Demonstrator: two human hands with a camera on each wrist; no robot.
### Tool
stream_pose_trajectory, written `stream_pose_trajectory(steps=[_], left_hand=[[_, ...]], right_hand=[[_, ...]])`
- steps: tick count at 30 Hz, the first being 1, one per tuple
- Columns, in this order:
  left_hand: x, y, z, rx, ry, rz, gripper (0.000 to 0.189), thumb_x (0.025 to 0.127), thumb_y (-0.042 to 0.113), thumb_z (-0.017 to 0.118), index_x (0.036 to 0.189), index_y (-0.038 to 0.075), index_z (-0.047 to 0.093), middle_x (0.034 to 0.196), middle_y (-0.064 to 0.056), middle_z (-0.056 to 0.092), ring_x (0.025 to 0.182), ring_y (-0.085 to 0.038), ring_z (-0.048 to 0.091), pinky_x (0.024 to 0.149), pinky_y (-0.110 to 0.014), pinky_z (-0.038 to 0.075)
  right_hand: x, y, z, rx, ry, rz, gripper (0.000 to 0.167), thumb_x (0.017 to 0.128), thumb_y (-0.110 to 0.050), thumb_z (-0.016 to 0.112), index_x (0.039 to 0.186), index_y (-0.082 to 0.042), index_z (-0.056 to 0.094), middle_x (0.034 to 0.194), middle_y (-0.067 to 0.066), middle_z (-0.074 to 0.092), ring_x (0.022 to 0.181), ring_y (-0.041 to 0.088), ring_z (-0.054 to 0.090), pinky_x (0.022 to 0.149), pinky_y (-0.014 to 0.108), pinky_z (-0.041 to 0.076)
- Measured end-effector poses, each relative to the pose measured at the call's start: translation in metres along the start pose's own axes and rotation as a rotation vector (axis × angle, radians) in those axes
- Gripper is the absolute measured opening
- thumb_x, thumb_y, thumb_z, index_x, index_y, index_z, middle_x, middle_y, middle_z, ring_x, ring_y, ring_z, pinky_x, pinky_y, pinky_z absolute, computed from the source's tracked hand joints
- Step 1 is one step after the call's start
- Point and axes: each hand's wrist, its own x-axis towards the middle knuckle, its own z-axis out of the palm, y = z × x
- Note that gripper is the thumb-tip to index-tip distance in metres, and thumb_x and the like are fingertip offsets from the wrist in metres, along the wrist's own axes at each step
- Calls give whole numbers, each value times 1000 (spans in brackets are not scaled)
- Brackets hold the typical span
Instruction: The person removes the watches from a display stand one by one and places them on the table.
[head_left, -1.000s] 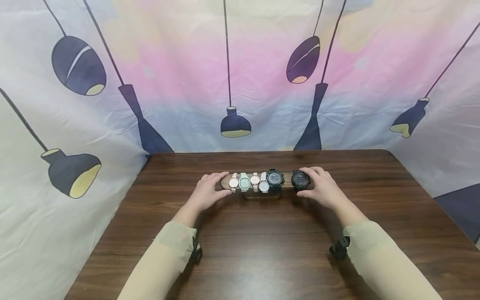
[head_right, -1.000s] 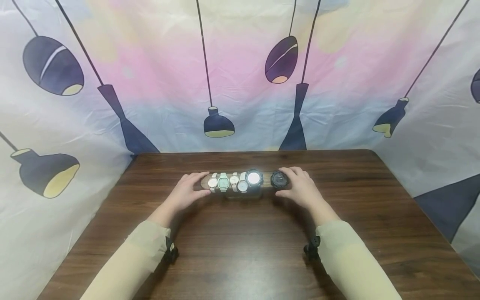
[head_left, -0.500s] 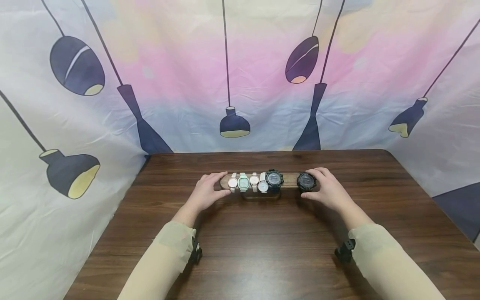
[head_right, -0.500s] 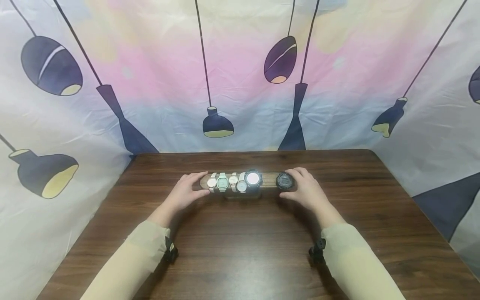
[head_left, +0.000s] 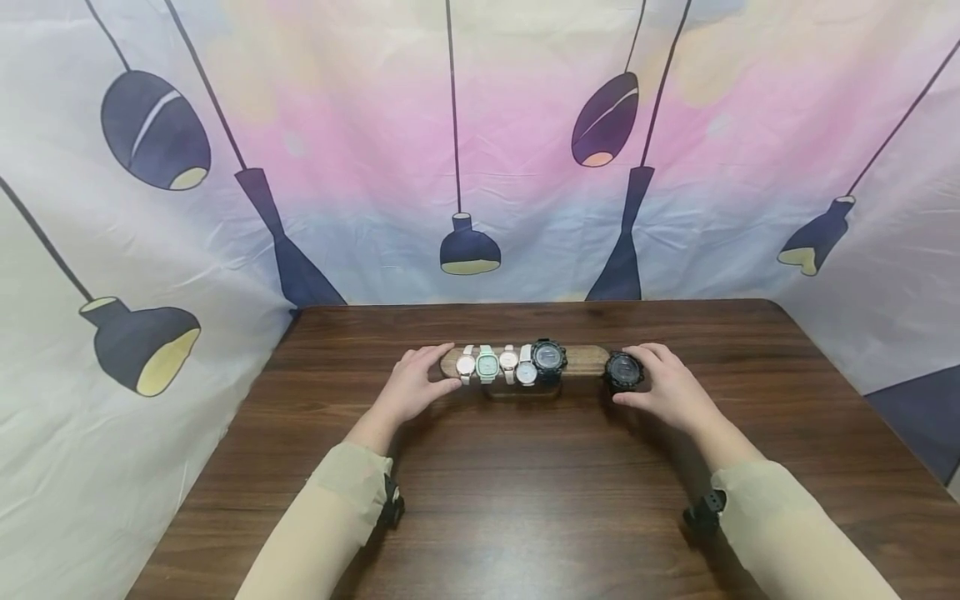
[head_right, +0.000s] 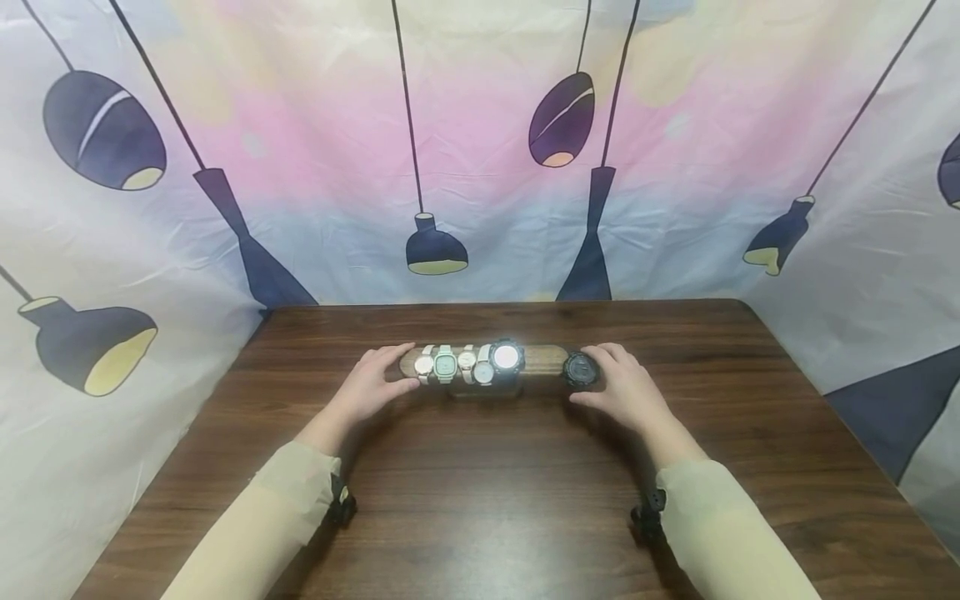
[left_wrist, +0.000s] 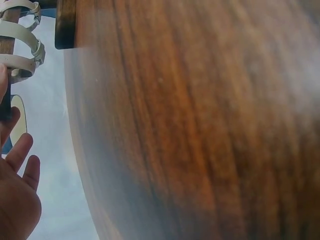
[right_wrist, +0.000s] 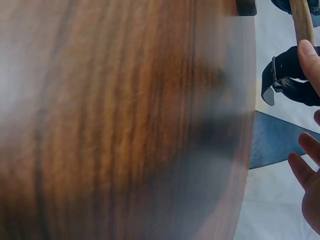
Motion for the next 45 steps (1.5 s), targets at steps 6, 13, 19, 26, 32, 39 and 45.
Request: stream_pose_trajectory(steps=[6, 13, 19, 26, 32, 39, 45], left_hand=[[0, 0, 1, -15, 1, -2, 64, 85, 39, 68, 139, 14, 46, 136, -10, 49, 123, -32, 40, 102, -53, 27], [0, -1, 2, -38, 5, -5, 63, 85, 39, 68, 139, 15, 47, 137, -10, 49, 123, -31, 41, 102, -52, 27], [0, -2, 2, -41, 30, 3, 63, 84, 40, 68, 139, 15, 47, 137, -10, 49, 123, -31, 41, 101, -53, 28], [1, -2, 3, -31, 26, -2, 64, 85, 41, 67, 139, 15, 47, 137, -10, 48, 124, -32, 40, 101, -53, 28], [1, -2, 3, -30, 18, -14, 64, 85, 42, 66, 140, 16, 46, 138, -10, 47, 125, -32, 39, 102, -53, 26], [0, -2, 4, -30, 27, -7, 64, 85, 41, 67, 140, 16, 46, 138, -10, 47, 125, -31, 39, 102, -53, 26], [0, -3, 4, -23, 34, 2, 64, 85, 42, 67, 140, 16, 46, 138, -9, 47, 124, -31, 40, 102, -52, 26]], right_hand=[[-5, 2, 1, -16, 28, -40, 76, 71, -40, 81, 131, -7, 49, 127, 18, 45, 114, 41, 45, 88, 58, 38], [-15, 3, 7, -43, 60, -69, 74, 68, -41, 82, 127, -8, 53, 122, 18, 49, 107, 43, 46, 86, 58, 38], [-19, -1, 11, -51, 71, -67, 73, 67, -41, 83, 126, -9, 54, 122, 19, 49, 107, 42, 45, 86, 58, 37], [-25, -4, 16, -68, 84, -123, 72, 64, -38, 85, 123, -9, 57, 118, 15, 50, 102, 38, 48, 83, 55, 40], [-29, -6, 18, -90, 101, -206, 71, 61, -36, 87, 120, -9, 59, 115, 12, 51, 100, 34, 50, 82, 53, 40], [-34, -13, 18, -87, 52, -224, 71, 62, -37, 86, 122, -11, 58, 119, 9, 49, 102, 32, 48, 85, 52, 40], [-33, -21, 18, -57, 11, -244, 71, 61, -40, 85, 120, -11, 59, 121, 8, 51, 104, 30, 47, 87, 48, 39]])
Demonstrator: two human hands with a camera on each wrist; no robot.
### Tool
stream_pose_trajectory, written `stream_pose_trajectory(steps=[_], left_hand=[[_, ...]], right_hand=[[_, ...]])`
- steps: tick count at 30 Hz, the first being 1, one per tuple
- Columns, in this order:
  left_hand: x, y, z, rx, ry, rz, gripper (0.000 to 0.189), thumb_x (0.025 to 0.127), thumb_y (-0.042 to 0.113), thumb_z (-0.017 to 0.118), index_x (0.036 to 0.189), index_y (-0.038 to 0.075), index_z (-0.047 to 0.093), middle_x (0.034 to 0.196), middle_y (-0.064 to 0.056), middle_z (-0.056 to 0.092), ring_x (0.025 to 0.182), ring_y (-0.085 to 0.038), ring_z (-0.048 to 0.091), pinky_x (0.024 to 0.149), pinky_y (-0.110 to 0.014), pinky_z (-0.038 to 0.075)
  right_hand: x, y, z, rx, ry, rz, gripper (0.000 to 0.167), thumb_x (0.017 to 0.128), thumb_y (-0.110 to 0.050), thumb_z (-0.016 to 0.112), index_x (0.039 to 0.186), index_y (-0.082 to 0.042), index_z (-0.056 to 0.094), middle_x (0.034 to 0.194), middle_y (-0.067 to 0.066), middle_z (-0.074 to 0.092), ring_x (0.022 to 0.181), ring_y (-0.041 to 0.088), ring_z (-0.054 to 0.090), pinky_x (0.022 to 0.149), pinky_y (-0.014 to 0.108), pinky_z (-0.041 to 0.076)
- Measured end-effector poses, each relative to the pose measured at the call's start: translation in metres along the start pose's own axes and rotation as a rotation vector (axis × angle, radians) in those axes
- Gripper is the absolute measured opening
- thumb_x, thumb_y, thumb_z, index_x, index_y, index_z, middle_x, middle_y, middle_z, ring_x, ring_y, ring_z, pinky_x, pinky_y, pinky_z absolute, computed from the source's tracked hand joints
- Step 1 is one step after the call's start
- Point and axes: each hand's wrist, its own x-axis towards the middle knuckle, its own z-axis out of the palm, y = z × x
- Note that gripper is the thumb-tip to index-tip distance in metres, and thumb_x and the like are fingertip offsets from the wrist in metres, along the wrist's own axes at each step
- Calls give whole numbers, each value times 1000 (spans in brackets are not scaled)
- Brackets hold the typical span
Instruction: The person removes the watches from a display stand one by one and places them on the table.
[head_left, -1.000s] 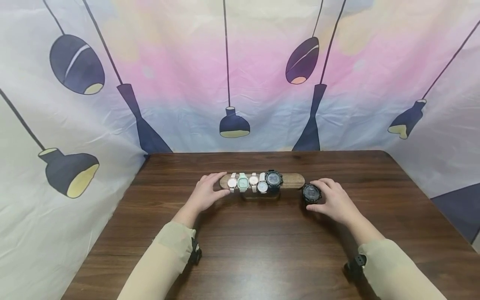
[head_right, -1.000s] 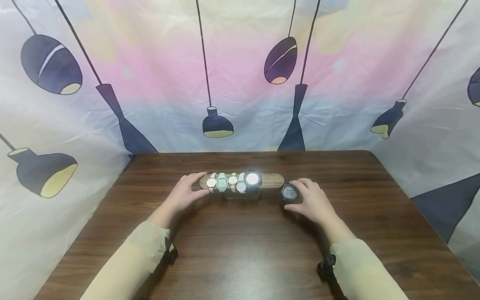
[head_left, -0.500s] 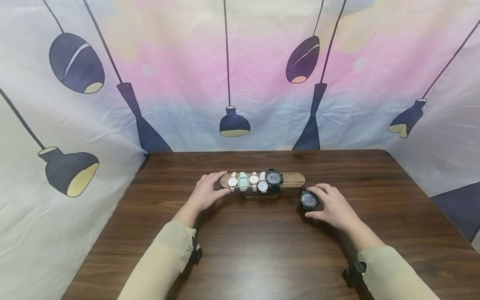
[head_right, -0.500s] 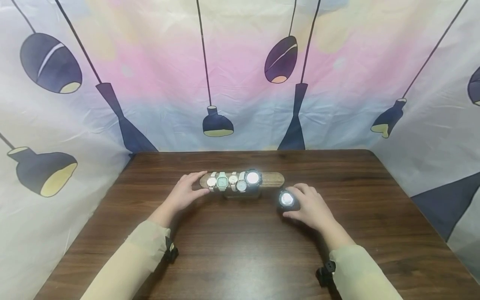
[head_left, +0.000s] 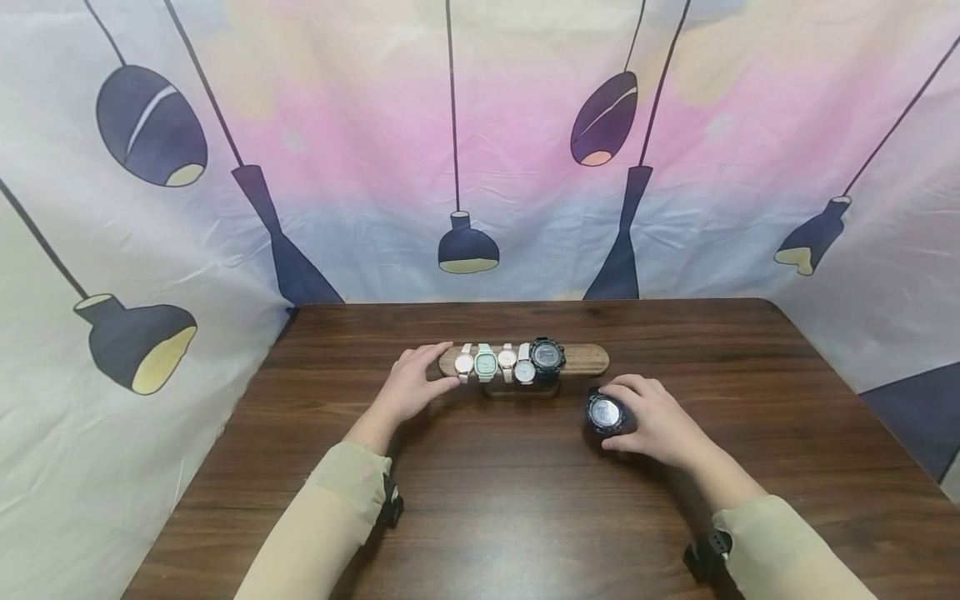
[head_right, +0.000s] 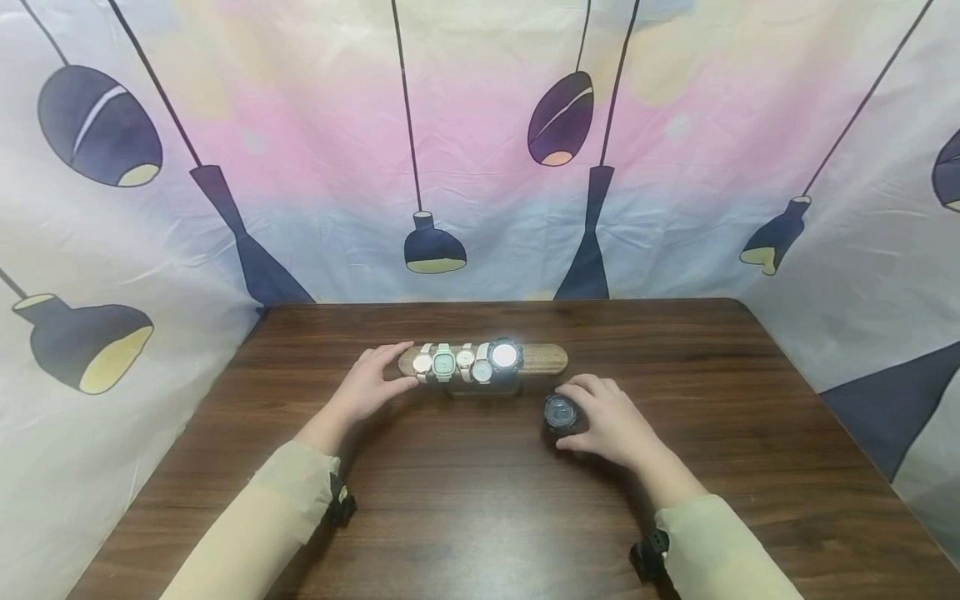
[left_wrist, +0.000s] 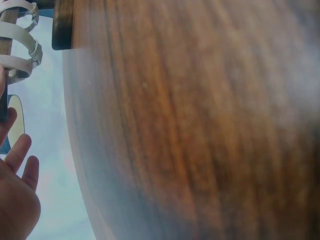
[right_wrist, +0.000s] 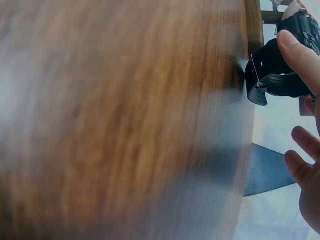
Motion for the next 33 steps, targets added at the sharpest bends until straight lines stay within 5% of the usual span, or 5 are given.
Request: stream_pose_trajectory(steps=[9, 21, 33], left_hand=[[0, 0, 1, -1, 0, 1, 65, 85, 42, 67, 140, 16, 46, 139, -10, 47, 124, -31, 40, 102, -53, 27], [-1, 1, -2, -8, -8, -7, 65, 85, 41, 67, 141, 15, 45, 138, -12, 47, 124, -32, 39, 102, -53, 28], [-1, 1, 0, -10, -12, -4, 64, 86, 41, 66, 141, 16, 45, 139, -10, 47, 124, -32, 40, 101, -52, 29]], right_hand=[[3, -5, 10, 134, -37, -17, 72, 65, -39, 84, 123, -7, 55, 125, 10, 51, 111, 32, 45, 91, 50, 36], [10, -9, -2, 32, -78, -66, 67, 61, -41, 84, 114, -11, 57, 117, 7, 53, 104, 31, 48, 83, 53, 38], [15, -24, 18, 162, -115, -51, 69, 61, -44, 84, 115, -12, 55, 118, 5, 52, 108, 27, 46, 88, 49, 35]])
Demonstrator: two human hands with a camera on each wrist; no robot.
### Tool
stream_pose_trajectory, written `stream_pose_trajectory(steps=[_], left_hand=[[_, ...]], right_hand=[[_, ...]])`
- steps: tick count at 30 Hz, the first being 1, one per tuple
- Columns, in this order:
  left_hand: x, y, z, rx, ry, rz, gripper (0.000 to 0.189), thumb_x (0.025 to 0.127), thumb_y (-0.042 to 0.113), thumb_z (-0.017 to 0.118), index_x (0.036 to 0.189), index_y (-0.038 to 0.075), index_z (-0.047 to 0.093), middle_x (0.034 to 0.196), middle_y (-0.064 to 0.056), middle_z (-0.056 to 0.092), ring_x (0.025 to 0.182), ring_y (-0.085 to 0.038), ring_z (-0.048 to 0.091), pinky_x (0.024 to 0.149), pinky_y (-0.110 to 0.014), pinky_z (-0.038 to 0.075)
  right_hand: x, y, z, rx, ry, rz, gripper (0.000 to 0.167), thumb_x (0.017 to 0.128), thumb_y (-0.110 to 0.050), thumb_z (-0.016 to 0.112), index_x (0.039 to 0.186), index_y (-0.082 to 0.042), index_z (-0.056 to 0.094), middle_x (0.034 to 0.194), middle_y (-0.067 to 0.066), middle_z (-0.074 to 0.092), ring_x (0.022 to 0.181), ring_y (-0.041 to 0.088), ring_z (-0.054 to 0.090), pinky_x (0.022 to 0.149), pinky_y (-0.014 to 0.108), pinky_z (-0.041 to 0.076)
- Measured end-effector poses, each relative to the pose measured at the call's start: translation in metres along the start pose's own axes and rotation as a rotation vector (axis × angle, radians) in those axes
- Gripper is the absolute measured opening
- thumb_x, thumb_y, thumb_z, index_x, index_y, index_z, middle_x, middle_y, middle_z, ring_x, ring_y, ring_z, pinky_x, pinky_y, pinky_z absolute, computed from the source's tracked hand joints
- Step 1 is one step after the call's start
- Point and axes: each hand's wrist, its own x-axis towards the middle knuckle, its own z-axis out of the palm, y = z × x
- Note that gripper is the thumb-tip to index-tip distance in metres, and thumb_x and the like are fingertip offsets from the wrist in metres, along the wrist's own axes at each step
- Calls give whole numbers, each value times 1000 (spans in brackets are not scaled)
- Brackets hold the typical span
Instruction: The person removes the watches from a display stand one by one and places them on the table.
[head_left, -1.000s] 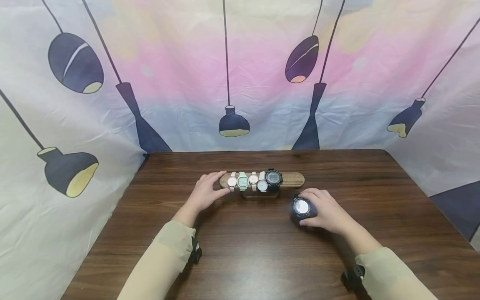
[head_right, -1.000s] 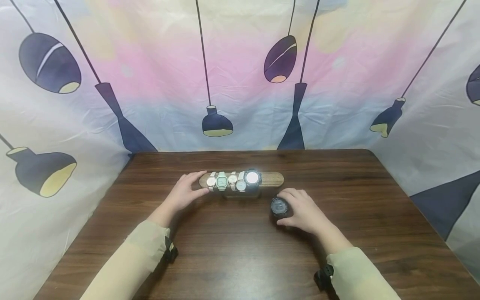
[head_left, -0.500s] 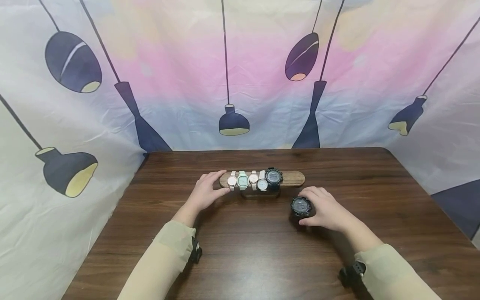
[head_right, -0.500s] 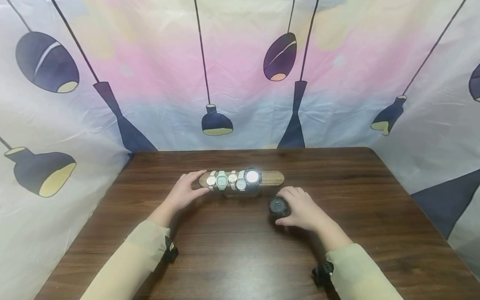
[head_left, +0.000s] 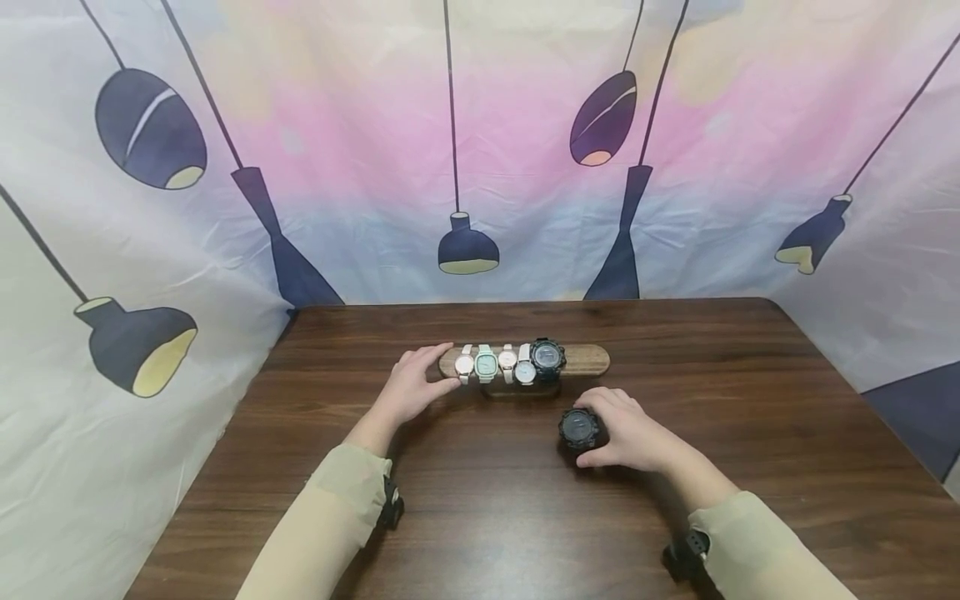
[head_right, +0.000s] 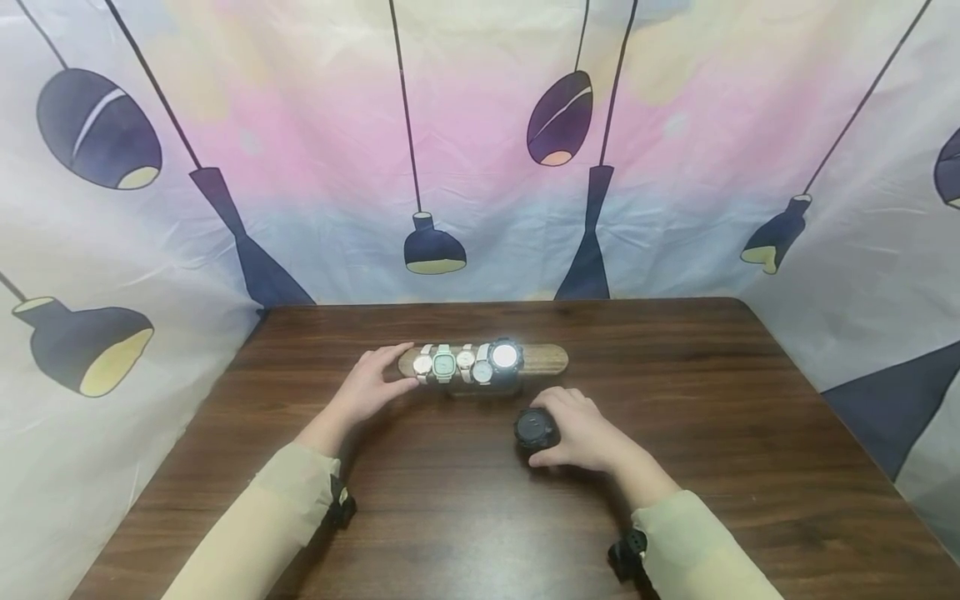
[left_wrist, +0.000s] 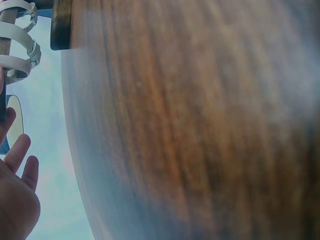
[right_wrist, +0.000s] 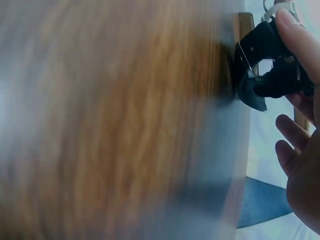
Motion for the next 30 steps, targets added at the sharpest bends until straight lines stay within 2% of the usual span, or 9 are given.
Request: stream_pose_trajectory(steps=[7, 11, 18, 30], left_hand=[[0, -1, 2, -3, 8, -1, 65, 85, 41, 66, 141, 16, 44, 139, -11, 47, 124, -32, 40, 102, -52, 29], [0, -2, 3, -9, 17, 0, 64, 85, 41, 66, 141, 17, 45, 139, -12, 46, 124, -32, 40, 101, -52, 29], [1, -2, 3, -10, 20, 8, 64, 85, 41, 66, 141, 17, 45, 138, -11, 47, 123, -32, 40, 102, -52, 28], [1, -1, 3, -12, 13, 4, 64, 86, 41, 66, 141, 15, 44, 139, -10, 46, 124, -32, 39, 102, -53, 28]], right_hand=[[5, -6, 9, 62, 1, 41, 66, 64, -44, 83, 116, -16, 56, 119, -1, 52, 109, 23, 45, 89, 47, 34], [6, -7, 15, 69, 40, 61, 63, 65, -44, 82, 116, -18, 57, 119, -2, 54, 110, 22, 45, 87, 45, 32], [9, -11, 27, 70, 118, 50, 59, 63, -43, 83, 111, -16, 60, 116, -2, 57, 108, 22, 45, 82, 43, 32], [12, -23, 36, 101, 99, 89, 59, 66, -40, 81, 113, -13, 59, 117, 0, 54, 108, 23, 45, 88, 48, 34]])
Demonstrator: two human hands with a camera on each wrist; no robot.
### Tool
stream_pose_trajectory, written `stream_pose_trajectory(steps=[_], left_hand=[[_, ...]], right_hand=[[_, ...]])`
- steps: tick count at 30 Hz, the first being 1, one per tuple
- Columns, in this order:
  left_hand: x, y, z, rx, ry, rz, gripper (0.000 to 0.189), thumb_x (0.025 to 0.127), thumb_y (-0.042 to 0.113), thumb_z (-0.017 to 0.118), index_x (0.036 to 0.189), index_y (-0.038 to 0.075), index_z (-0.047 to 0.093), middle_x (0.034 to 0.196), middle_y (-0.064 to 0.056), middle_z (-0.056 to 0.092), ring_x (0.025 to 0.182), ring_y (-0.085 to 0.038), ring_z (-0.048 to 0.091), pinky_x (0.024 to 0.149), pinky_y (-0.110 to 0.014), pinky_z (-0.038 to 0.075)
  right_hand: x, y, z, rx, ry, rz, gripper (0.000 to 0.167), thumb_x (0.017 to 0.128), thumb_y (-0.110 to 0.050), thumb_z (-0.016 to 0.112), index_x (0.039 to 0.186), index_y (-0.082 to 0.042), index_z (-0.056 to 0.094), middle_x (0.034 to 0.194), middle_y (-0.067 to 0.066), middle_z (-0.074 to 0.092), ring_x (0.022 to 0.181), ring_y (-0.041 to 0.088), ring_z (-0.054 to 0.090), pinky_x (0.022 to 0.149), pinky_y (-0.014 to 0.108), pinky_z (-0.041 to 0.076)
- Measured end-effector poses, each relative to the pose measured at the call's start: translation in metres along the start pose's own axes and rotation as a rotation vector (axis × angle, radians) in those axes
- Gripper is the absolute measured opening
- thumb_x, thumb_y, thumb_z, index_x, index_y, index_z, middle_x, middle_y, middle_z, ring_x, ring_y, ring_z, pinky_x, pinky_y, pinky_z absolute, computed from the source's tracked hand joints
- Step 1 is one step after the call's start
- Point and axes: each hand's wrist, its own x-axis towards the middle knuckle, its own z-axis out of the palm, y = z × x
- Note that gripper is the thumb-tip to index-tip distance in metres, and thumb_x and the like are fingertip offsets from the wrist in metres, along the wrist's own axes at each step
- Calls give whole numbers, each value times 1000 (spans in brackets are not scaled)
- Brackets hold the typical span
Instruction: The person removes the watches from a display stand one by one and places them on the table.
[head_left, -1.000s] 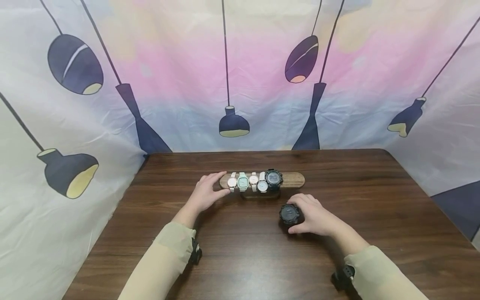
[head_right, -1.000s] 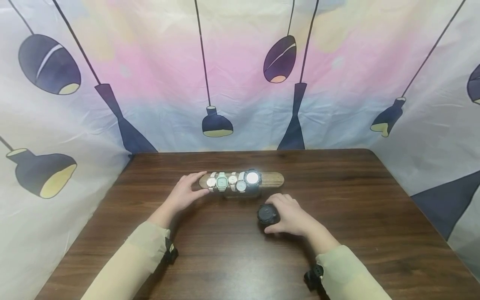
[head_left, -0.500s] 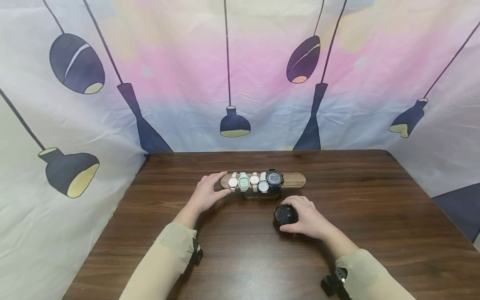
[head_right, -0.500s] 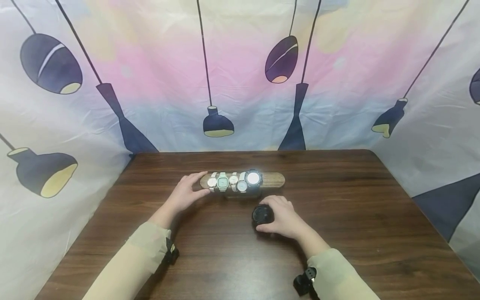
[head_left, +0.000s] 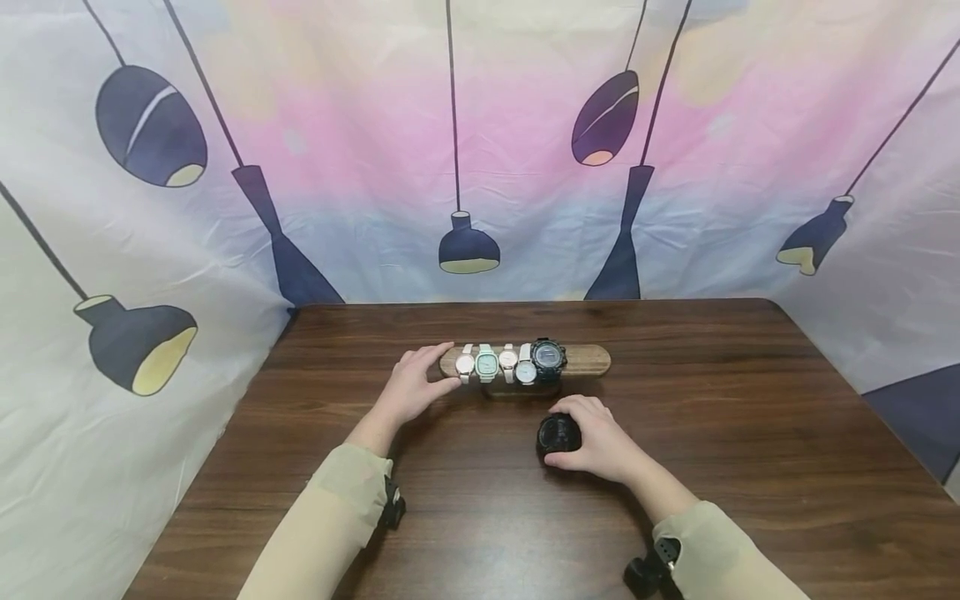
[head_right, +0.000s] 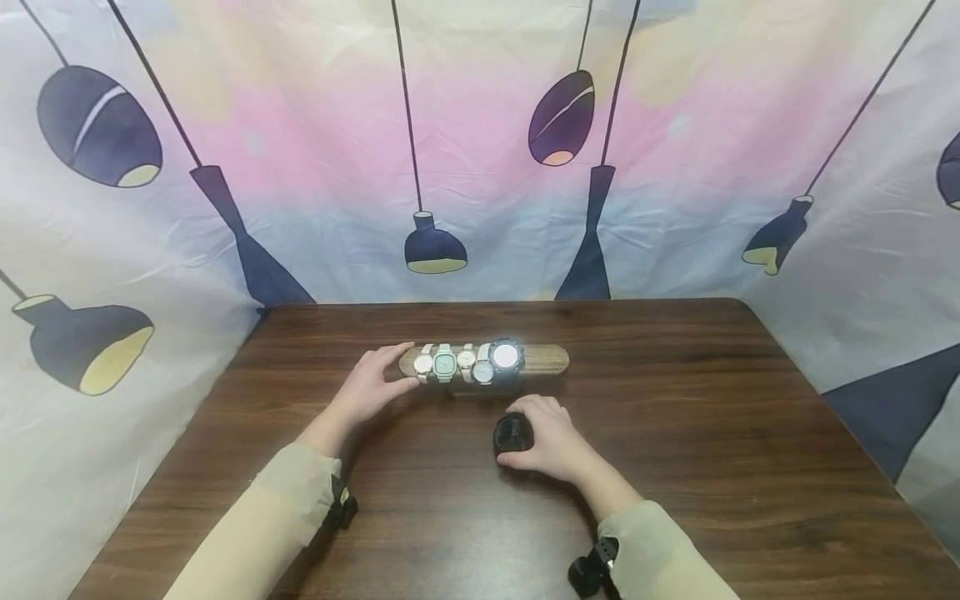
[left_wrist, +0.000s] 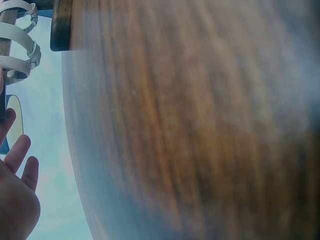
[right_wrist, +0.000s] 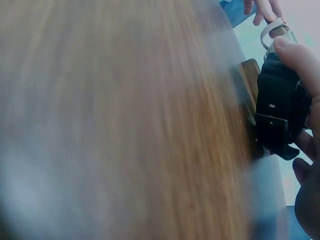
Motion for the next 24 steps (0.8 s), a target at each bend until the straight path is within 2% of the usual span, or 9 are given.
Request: stream_pose_trajectory(steps=[6, 14, 24], left_hand=[[0, 0, -1, 3, -2, -2, 65, 86, 41, 66, 141, 16, 44, 139, -11, 46, 124, -33, 39, 102, -53, 27], [0, 0, -1, 10, 3, -5, 64, 86, 42, 66, 141, 17, 45, 139, -10, 47, 122, -32, 41, 102, -52, 27], [0, 0, 0, 2, 3, -1, 64, 86, 41, 66, 141, 17, 44, 139, -11, 46, 123, -32, 40, 100, -52, 30]], right_hand=[[2, -1, 7, -20, 14, -16, 59, 65, -41, 81, 112, -12, 59, 116, 1, 55, 106, 23, 46, 87, 48, 35], [7, -4, 11, -115, -6, -57, 61, 64, -46, 79, 112, -12, 60, 113, -1, 57, 103, 23, 45, 83, 43, 34], [6, -6, 12, -125, -8, -42, 61, 64, -48, 78, 112, -13, 61, 113, -2, 59, 102, 22, 45, 80, 40, 33]])
